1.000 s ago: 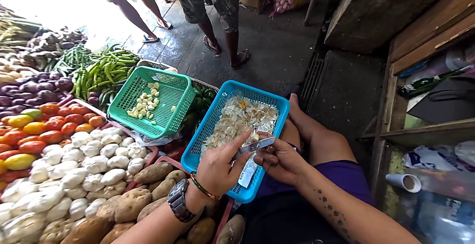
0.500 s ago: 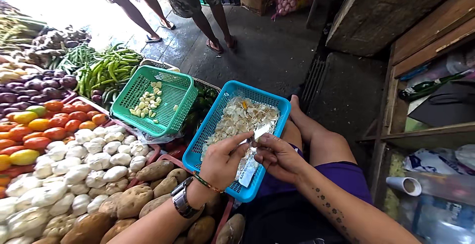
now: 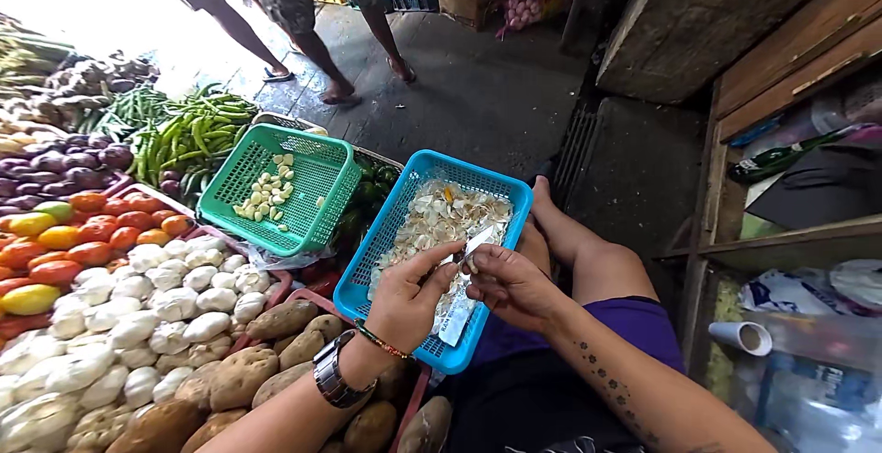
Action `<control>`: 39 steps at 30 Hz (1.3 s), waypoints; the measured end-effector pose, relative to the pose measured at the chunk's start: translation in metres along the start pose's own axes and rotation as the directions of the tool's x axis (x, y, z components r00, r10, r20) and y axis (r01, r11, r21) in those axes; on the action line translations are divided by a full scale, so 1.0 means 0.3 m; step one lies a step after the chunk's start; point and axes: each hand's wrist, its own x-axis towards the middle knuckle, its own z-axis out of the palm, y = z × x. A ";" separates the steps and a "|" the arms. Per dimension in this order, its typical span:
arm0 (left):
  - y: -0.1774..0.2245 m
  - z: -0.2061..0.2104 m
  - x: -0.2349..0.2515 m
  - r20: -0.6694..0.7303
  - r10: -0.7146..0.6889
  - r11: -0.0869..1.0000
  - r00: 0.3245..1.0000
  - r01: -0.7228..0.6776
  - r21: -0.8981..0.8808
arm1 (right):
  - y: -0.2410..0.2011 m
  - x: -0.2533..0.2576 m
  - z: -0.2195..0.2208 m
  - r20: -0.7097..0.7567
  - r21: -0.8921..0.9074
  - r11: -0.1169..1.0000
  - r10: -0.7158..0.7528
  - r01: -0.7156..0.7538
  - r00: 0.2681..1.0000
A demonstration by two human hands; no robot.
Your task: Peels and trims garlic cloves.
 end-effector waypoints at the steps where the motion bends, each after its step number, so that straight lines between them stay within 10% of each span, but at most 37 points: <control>1: 0.000 -0.002 0.003 -0.026 -0.011 1.000 1.000 0.011 0.012 | 0.001 0.001 -0.002 0.033 -0.009 1.000 0.001 0.000 0.999; 12: -0.001 -0.076 0.072 -0.042 -0.472 0.869 0.881 0.473 0.144 | -0.017 -0.006 -0.005 0.019 -0.260 0.949 -0.182 0.180 0.983; 23: -0.006 -0.044 0.017 0.002 -0.117 0.962 0.993 0.114 -0.248 | -0.012 0.007 -0.034 0.095 0.145 0.989 -0.014 0.000 0.995; 34: -0.015 -0.053 0.038 0.027 -0.288 0.946 0.957 0.280 0.166 | -0.016 0.012 -0.030 0.001 0.000 1.000 -0.014 0.014 1.000; 39: -0.011 -0.042 0.023 0.114 -0.166 0.984 0.980 0.171 -0.040 | -0.026 0.007 -0.016 -0.015 -0.108 0.991 -0.078 0.076 0.997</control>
